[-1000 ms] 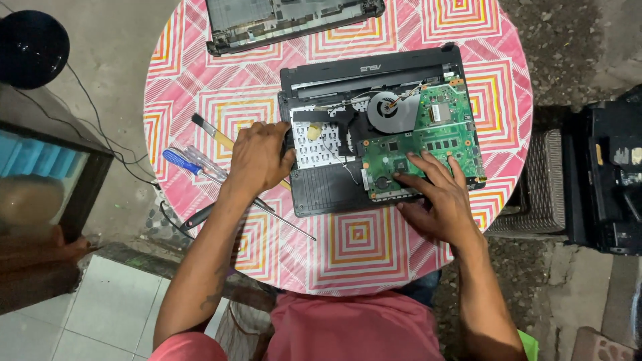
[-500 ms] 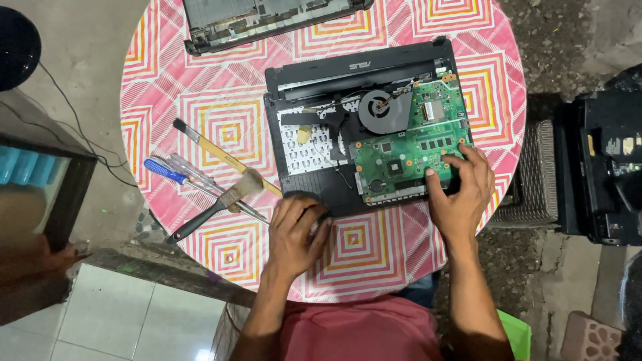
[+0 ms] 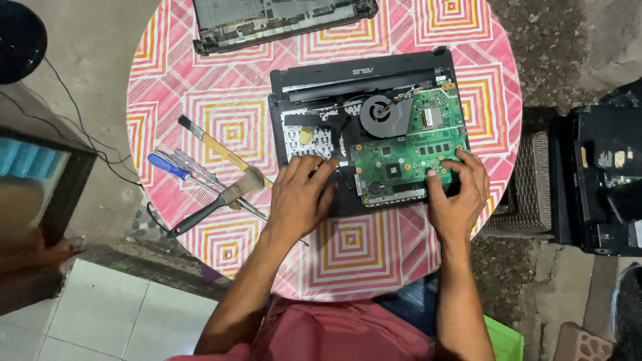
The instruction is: The person removes the back cover of a laptop and uses a screwdriver to unscrew and remove the cooling fan and then the motherboard from the laptop chassis.
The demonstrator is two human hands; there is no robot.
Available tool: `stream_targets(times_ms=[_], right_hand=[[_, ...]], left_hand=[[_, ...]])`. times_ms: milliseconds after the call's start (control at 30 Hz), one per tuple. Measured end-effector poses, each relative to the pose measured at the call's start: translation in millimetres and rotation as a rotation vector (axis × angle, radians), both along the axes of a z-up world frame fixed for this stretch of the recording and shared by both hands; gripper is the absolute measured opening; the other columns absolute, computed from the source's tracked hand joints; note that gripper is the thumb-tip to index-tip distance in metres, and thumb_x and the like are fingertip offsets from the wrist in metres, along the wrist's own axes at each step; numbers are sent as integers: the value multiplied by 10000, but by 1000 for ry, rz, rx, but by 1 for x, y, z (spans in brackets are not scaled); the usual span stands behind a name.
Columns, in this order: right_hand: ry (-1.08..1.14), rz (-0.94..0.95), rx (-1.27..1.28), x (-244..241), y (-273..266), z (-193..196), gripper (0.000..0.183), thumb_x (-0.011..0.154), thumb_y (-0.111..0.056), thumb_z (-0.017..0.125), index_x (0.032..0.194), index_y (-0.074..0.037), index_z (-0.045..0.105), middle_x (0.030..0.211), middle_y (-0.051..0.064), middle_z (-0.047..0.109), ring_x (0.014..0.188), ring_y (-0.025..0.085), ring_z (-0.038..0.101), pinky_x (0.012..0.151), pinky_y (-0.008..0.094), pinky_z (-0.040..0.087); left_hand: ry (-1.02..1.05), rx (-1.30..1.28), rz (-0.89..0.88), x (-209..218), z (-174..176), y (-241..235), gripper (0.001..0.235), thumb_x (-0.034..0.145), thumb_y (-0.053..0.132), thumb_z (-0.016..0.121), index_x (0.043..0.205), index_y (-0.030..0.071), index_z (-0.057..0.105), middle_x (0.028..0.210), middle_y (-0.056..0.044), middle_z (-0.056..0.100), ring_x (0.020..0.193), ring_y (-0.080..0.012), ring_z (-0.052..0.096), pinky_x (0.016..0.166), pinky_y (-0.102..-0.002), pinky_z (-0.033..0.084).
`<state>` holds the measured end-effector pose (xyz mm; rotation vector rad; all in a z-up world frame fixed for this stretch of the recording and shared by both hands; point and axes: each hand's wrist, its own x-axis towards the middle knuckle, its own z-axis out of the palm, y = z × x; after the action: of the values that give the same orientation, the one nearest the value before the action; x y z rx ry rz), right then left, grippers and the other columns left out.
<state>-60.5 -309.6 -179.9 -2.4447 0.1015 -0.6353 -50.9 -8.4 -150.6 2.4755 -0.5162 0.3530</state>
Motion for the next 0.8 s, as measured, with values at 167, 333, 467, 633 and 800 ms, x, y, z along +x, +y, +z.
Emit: stream_targets(times_ms=[167,333,467,633,800], right_hand=[[29,3,8,0,2,6,222,913,-272,772,1071,-142,687,1321,83,594,1308,381,519,1091,565,357],[38,-1,16,-2,2,7,227,912,-274,784,1071,-140,693,1328,79,598,1318,387,512,1093,575,352],[40,22,23,-2,2,7,214,929,-247,776,1083,-125,692,1330,97,594,1320,399,509,1094,575,358],[27,24,34,-2,3,10,209,935,-229,778,1084,-108,696,1325,112,597,1316,413,509,1091,581,366],[4,59,34,-2,-1,6,221,923,-208,788,1094,-100,699,1324,132,597,1312,421,511,1103,569,374]], left_hand=[[75,143,-15,24,0,-7,365,910,261,644,1273,260,603,1045,-63,559,1040,-317,541,833,-440,463],[53,119,-17,25,-21,-5,332,874,302,712,1185,242,614,1089,-43,529,1087,-289,526,878,-420,454],[6,-23,6,21,-26,3,268,852,285,741,1079,203,624,1054,-25,550,1041,-277,551,851,-415,461],[-22,-226,5,23,-34,-1,228,838,162,751,1027,152,624,1025,-80,579,968,-343,621,780,-464,516],[-95,-460,76,22,-13,-2,179,872,126,753,1018,112,649,1063,-75,634,939,-333,691,770,-433,588]])
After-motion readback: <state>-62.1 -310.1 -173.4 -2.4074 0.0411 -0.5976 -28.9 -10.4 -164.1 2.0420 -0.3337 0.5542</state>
